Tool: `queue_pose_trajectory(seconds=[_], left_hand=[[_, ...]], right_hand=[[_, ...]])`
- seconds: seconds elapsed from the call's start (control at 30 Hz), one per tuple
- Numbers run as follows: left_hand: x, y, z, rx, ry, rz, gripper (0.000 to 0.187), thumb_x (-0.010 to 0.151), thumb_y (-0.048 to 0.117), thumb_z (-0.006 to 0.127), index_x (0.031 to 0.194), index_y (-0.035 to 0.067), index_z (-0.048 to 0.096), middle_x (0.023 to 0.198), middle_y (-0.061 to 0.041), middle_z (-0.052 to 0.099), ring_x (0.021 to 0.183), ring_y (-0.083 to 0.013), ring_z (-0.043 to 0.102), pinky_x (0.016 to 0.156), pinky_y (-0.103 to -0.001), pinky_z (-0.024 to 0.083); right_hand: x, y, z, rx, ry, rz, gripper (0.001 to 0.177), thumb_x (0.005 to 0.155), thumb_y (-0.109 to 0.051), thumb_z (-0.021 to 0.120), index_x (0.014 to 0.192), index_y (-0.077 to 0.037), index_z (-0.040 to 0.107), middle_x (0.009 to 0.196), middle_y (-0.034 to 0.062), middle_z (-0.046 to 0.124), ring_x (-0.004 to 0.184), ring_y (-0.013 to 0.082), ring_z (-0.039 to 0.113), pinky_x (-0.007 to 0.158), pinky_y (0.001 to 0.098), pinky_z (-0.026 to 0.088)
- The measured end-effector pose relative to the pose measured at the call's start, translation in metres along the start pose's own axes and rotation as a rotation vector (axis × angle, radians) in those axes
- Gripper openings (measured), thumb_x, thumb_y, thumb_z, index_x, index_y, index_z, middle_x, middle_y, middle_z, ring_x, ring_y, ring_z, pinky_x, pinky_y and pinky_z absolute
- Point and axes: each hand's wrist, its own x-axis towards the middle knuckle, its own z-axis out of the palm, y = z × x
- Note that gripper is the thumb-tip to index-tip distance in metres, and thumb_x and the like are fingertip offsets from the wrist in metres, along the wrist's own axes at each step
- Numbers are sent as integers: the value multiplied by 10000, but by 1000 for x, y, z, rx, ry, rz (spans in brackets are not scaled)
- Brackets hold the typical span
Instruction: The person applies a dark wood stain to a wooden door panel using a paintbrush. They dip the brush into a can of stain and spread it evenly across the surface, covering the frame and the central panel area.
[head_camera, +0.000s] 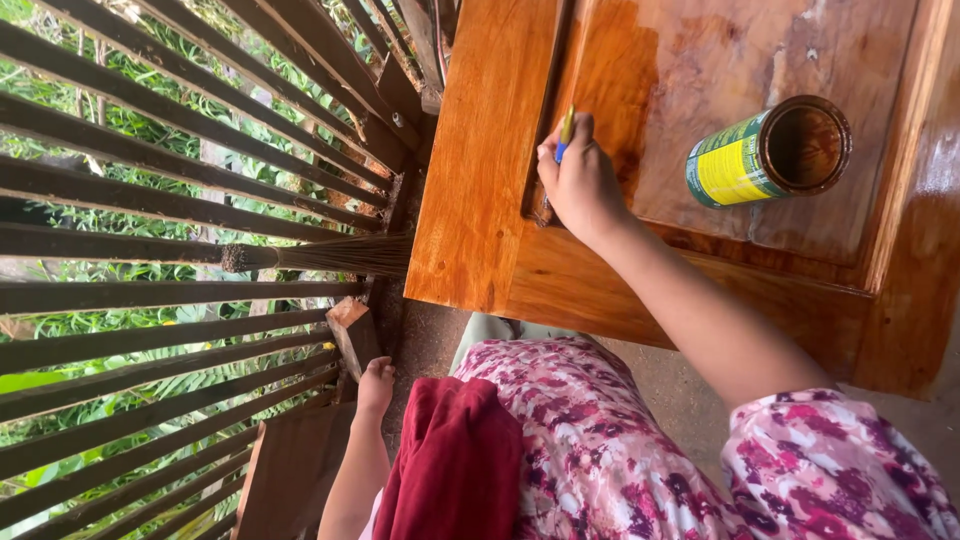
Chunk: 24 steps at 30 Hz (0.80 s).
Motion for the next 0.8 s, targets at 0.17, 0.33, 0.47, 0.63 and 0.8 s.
queue_pose_trajectory(seconds=[0.17,0.33,0.47,0.63,0.8], left_hand=[[-3,-7,0,7,-10,-9,305,1010,140,547,1287,34,620,985,-73,727,773,-156,629,727,-320,533],[-1,-2,-6,117,0,17,308,1009,146,544,1287,37,621,1014,-81,739,831,-157,684,776,-304,544],[3,6,-6,78,-29,-19,312,1018,151,534,1294,36,623,1050,-120,741,881,-209,684,801,-334,549],[12,18,-3,114,-32,7,313,1018,159,528,1293,40,618,1080,-116,743,910,-200,699,813,-330,548],[14,18,-2,134,-15,52,312,1013,161,539,1288,40,622,1053,-104,750,877,-200,701,796,-324,544]], right_hand=[[20,41,-3,-13,-42,79,213,1089,-45,564,1144,-23,359,911,120,631,779,223,707,678,317,655],[60,79,-30,314,-39,308,257,1043,-14,561,1122,-20,317,1020,118,600,872,206,756,774,320,703],[69,77,-30,449,65,218,269,1026,29,549,1141,-14,310,1033,123,542,907,221,725,768,352,702],[50,38,-3,210,3,241,221,1065,-30,554,1145,-16,348,951,87,585,811,206,713,730,276,688],[48,15,-14,137,-175,446,244,1026,-75,528,1129,-43,309,848,101,546,753,234,718,614,213,658]])
